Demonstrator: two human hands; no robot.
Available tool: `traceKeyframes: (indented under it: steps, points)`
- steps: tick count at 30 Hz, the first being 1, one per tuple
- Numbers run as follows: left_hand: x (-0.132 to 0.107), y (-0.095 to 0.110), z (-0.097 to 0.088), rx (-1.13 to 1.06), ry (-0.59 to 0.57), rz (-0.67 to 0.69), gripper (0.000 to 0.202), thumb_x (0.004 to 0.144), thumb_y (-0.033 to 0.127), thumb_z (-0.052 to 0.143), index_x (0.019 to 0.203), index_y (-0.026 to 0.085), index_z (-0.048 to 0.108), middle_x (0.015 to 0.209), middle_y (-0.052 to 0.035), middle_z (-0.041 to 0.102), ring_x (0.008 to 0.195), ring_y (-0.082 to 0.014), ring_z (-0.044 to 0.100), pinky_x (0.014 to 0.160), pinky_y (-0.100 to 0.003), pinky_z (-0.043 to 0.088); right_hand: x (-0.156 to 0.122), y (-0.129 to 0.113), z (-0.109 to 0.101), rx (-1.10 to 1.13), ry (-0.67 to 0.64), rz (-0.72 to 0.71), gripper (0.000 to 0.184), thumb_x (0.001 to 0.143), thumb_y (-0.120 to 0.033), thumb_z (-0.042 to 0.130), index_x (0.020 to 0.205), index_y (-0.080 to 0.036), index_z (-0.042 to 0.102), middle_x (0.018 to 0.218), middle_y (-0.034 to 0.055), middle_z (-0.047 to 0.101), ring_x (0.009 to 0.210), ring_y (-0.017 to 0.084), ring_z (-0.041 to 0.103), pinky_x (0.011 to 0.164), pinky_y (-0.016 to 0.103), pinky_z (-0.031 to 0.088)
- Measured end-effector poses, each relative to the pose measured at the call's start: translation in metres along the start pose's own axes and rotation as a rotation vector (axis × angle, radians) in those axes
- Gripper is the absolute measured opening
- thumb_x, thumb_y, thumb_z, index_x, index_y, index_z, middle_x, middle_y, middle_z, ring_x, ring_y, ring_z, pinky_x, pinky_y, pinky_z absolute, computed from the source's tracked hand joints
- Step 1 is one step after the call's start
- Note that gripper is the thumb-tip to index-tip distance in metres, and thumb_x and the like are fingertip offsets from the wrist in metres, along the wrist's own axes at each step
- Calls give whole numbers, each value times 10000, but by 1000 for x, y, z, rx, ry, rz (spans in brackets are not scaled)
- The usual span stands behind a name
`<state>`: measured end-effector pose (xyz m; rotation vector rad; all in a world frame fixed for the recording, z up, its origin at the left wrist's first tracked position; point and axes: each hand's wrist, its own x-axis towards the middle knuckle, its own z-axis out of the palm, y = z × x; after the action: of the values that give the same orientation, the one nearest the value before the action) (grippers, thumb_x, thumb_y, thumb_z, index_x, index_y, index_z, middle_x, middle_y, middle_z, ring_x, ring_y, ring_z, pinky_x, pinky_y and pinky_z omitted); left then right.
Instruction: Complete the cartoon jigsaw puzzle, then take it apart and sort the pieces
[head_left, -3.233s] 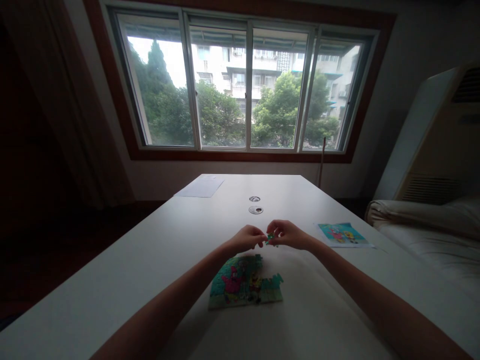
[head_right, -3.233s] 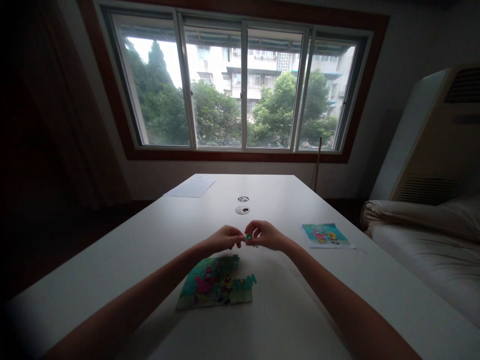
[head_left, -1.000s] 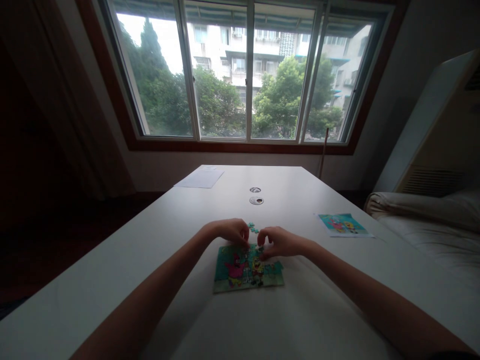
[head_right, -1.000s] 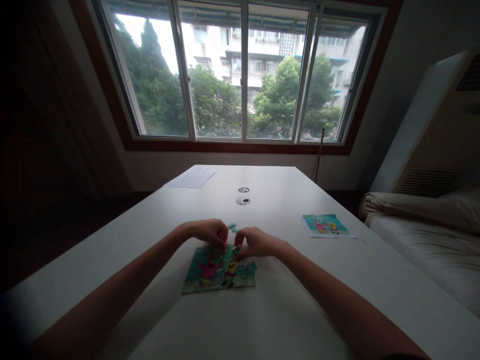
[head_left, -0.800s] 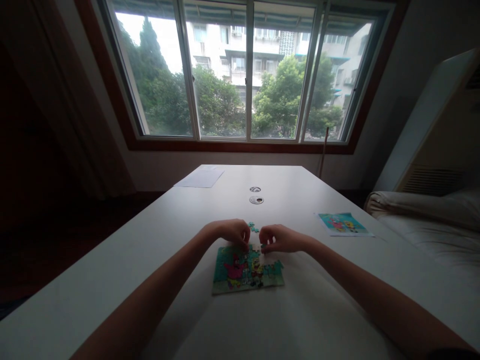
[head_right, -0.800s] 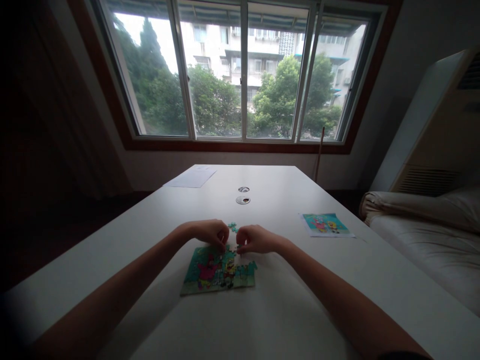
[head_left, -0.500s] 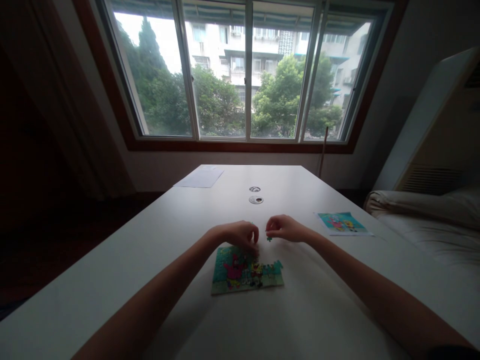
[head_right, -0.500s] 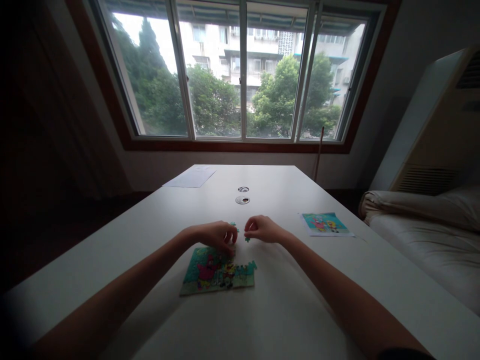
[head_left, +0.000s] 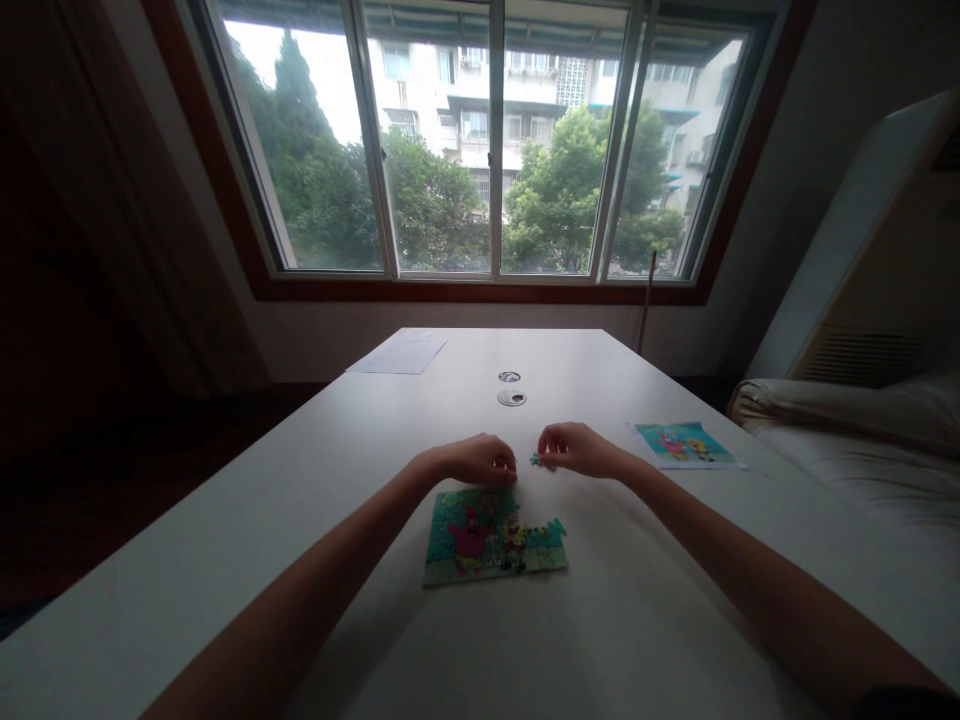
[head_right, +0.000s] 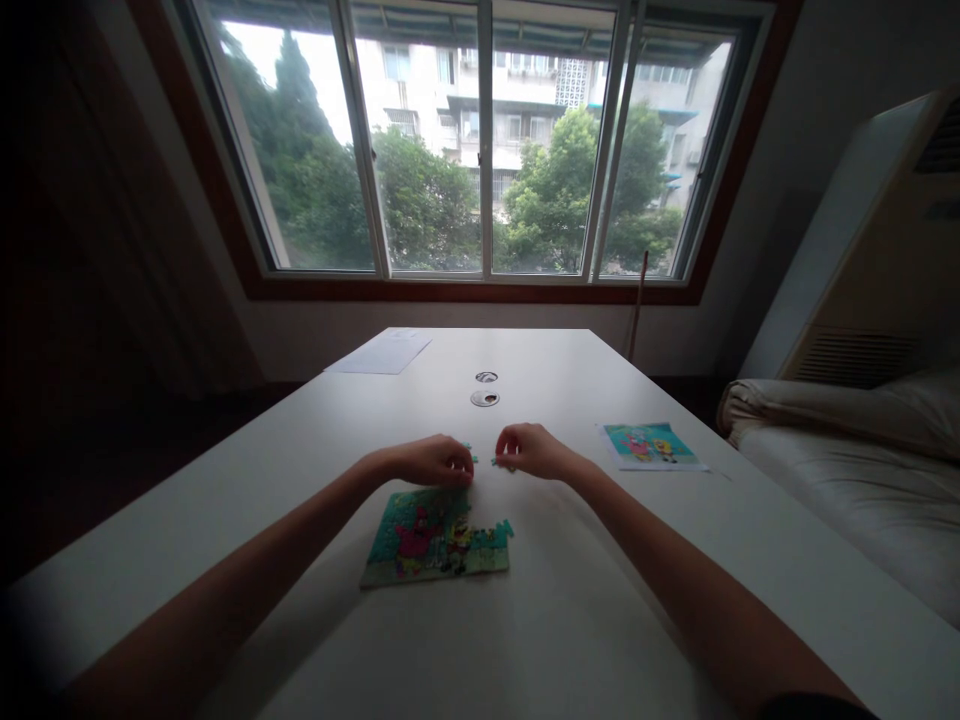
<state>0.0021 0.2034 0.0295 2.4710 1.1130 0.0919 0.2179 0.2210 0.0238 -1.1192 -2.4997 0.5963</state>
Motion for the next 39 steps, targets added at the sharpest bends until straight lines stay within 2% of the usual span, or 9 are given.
traceKeyframes:
  steps: [4,7,12,14,17,21,31,35,39]
  points:
    - [1,-11,1,27,90,-44,270,775,327,454,740,137,642,600,4,578,536,-101,454,490,-196,309,-9,-17,-6,44,-470,-89,384,602,-447,665,870,-176,621,731,-5,580,619,102,506,526,195,364]
    - [1,-18,1,60,160,-100,281,769,338,452,719,131,635,604,-8,583,541,-109,460,498,-204,307,-17,-26,-6,-42,-625,-24,565,473,-512,718,925,-192,606,797,2,575,650,117,509,525,198,364]
    - [-1,-24,-5,106,241,-182,289,761,364,464,809,131,627,756,-52,620,634,-139,513,541,-215,332,-23,-36,-4,-205,-630,-2,553,462,-534,715,877,-182,615,782,2,573,635,123,485,506,204,340]
    - [-3,-23,-8,111,227,-185,296,760,387,469,769,133,622,707,-38,609,612,-134,503,521,-211,326,-23,-38,-5,-223,-641,-5,509,494,-519,706,860,-179,613,774,-3,573,632,121,480,501,202,334]
    - [-5,-16,-11,84,62,-174,345,722,471,515,660,143,603,571,4,551,524,-111,454,461,-199,304,-23,-40,-6,-235,-638,-14,468,521,-487,704,854,-173,604,753,-9,563,622,113,470,491,195,323]
    - [-7,-1,-12,53,-210,-176,366,616,516,619,676,155,608,580,22,549,521,-105,459,457,-196,319,-23,-40,-6,-214,-630,-31,431,530,-437,715,845,-170,591,712,-27,541,590,96,448,476,186,307]
    - [-11,14,-14,168,-338,-251,379,519,465,703,724,157,623,685,-2,594,570,-121,493,459,-197,336,-22,-34,-13,-209,-688,36,439,539,-392,720,893,-160,605,744,-19,568,609,97,469,494,183,333]
    - [-13,15,-16,178,-326,-235,374,552,467,684,768,167,628,729,-12,610,596,-129,510,466,-196,344,-20,-28,-13,-199,-705,47,450,534,-389,721,904,-150,629,741,-12,580,594,93,477,497,182,338]
    - [-15,19,-17,154,-203,-163,325,661,454,606,811,168,632,761,-26,619,608,-124,517,486,-192,343,-20,-29,-12,-201,-708,60,435,541,-397,712,891,-149,642,740,-5,585,596,95,478,509,184,344]
